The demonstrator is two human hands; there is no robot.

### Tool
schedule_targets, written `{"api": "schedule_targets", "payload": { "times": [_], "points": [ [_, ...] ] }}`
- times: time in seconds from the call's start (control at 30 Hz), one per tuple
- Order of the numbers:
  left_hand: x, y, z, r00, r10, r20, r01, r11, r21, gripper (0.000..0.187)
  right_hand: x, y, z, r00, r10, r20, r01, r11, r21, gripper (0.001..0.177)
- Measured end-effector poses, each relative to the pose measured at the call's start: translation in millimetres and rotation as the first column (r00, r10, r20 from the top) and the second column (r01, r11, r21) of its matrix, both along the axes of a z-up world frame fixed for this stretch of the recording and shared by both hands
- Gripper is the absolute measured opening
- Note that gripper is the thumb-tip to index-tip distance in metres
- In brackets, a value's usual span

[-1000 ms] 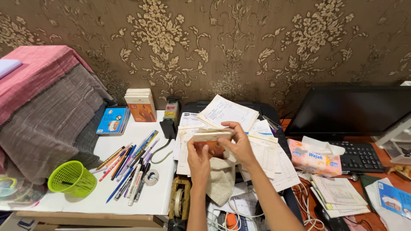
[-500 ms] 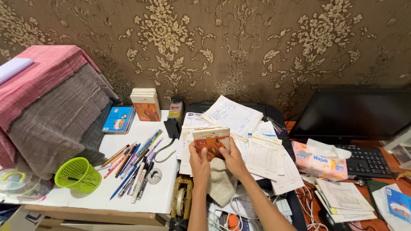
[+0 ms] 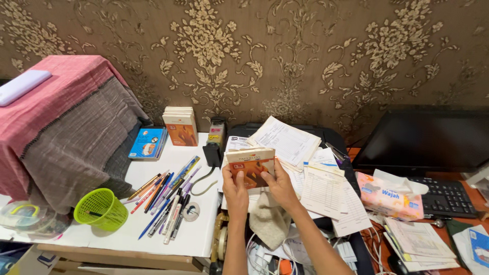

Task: The person organizes a cluttered desk by stacking small books and notebooks, sorting loose papers, and placing pens and markers into a green pen holder. The person handles items one at a time, aligning stacks and arranging writing tools on the desk surface.

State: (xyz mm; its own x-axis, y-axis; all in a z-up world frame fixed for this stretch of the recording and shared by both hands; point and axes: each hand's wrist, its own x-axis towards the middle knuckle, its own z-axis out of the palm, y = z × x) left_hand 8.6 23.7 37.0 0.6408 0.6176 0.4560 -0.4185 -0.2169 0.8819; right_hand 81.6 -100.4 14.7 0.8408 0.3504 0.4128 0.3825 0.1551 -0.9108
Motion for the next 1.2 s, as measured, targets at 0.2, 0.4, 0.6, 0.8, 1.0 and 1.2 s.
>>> {"api": "schedule_targets", "payload": {
  "times": [0.2,0.4,0.6,0.8,1.0,1.2],
  "points": [
    [-6.7,55.3,12.9,0.989,-0.133,-0.068,0.119,0.977,-0.174,0.020,-9.4,37.1,27.0,1.000,-0.010,0.001,0.010,0.997,-0.075,0.035],
    [-6.4,137.5,7.2,1.000,0.023,0.017,-0.026,0.988,0.155,0.019,-6.8,99.8,71.4,0.986,-0.045,0.158,0.063,0.991,-0.114,0.037],
    [4.1,213.3,9.1,0.958,-0.104,-0.269,0.085,0.993,-0.080,0.016,-9.4,170.3,104.8,0.936,-0.062,0.345,0.223,0.865,-0.449,0.029],
    [25.6,270.0,-6.7,0.967,-0.032,-0.253,0.068,0.989,0.135,0.015,3.8,227.6,100.4,0.753,-0.054,0.656,0.406,0.823,-0.398,0.045],
    [45.6,298.4,-14.3,0.973,-0.072,-0.217,0.104,0.985,0.140,0.016,31.6,259.2,87.5,0.905,-0.019,0.425,0.317,0.696,-0.644,0.032],
    [79.8,332.2,-5.2,0.990,0.020,-0.138,0.046,0.889,0.455,0.044,51.7,270.9,89.0,0.909,-0.119,0.400,0.354,0.726,-0.590,0.023]
  ]
}}
